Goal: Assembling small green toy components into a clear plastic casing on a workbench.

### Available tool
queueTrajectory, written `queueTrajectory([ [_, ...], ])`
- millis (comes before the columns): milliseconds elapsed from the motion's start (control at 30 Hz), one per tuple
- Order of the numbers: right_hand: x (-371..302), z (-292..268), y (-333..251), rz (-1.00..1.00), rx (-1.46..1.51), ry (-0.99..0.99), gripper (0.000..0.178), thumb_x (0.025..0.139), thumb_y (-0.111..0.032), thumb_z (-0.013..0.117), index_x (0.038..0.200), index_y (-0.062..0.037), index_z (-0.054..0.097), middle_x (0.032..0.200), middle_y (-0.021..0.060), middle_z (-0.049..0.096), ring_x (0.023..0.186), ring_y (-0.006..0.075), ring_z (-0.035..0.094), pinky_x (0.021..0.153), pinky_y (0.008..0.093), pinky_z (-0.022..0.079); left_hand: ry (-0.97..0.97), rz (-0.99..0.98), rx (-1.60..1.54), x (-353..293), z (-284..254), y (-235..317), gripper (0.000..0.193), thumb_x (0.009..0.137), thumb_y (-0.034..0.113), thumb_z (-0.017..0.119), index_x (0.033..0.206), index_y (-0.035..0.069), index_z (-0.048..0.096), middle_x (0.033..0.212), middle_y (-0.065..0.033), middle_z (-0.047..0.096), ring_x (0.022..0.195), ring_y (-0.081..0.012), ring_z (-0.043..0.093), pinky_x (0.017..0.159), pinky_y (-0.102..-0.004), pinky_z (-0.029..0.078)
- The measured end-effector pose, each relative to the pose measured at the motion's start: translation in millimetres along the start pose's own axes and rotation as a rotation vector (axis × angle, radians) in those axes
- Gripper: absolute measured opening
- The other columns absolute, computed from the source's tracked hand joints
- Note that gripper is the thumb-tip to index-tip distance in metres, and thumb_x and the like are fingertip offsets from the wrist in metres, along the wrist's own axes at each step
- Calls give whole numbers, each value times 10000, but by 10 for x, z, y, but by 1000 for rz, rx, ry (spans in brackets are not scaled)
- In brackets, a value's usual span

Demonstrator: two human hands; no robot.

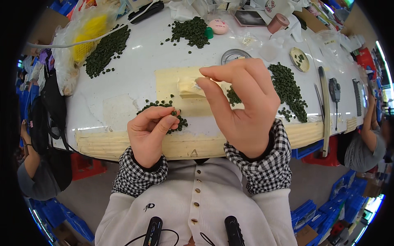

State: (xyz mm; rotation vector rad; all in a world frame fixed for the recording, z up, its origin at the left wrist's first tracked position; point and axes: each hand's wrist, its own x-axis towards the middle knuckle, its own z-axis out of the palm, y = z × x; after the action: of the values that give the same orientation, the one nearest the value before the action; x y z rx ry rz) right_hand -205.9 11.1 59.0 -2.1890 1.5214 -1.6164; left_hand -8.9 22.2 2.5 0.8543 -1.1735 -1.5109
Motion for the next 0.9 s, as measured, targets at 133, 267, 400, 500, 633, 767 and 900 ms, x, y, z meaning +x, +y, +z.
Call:
queueTrajectory([
  [133, -12, -19, -63, -24, 251, -125, 128, 794, -25, 745, 884, -6, 655, 836, 84, 638, 733, 206, 602, 656, 296, 477, -14, -4, 10, -3, 7, 11, 188, 883, -69, 639, 1070, -63, 662, 973, -110, 673, 856, -137, 661, 774, -246, 545],
  [267, -116, 133, -2, 120, 507, -212, 101, 871, -46, 688, 913, 9, 615, 842, 88, 633, 742, 181, 643, 679, 283, 527, -27, 5, -17, 1, 4, -9, 186, 882, -73, 639, 1065, -56, 667, 983, -108, 671, 863, -139, 661, 773, -245, 545],
  [400, -110, 86, -51, 250, 570, -398, 162, 980, -134, 568, 982, 23, 527, 921, 111, 614, 884, 160, 651, 784, 271, 511, -38, 16, -12, 2, -1, -9, 184, 883, -74, 639, 1063, -51, 668, 983, -107, 669, 868, -138, 660, 773, -244, 545],
  [500, -118, 101, -41, 228, 563, -402, 146, 977, -114, 569, 982, 28, 536, 930, 109, 612, 879, 160, 652, 774, 273, 521, -41, 18, -11, -4, -7, -11, 184, 883, -73, 640, 1063, -50, 668, 986, -108, 670, 868, -136, 661, 771, -242, 544],
  [633, -138, 172, 2, 140, 562, -273, 71, 901, -19, 644, 915, 27, 592, 838, 94, 625, 719, 174, 673, 662, 268, 556, -32, 8, -26, 5, 16, 1, 184, 881, -73, 643, 1063, -52, 667, 987, -109, 671, 863, -133, 660, 766, -240, 543],
  [767, -142, 184, 7, 129, 549, -277, 72, 896, -17, 649, 912, 25, 593, 836, 96, 625, 719, 178, 674, 660, 267, 555, -29, 15, -18, 0, 5, -12, 183, 881, -71, 645, 1061, -54, 667, 983, -109, 670, 857, -132, 660, 767, -240, 543],
  [900, -133, 170, 1, 143, 563, -274, 74, 902, -25, 647, 913, 26, 595, 840, 90, 628, 726, 167, 673, 670, 264, 554, -34, 23, -12, 3, 5, -12, 184, 880, -68, 647, 1062, -52, 668, 983, -108, 670, 857, -133, 661, 769, -239, 544],
])
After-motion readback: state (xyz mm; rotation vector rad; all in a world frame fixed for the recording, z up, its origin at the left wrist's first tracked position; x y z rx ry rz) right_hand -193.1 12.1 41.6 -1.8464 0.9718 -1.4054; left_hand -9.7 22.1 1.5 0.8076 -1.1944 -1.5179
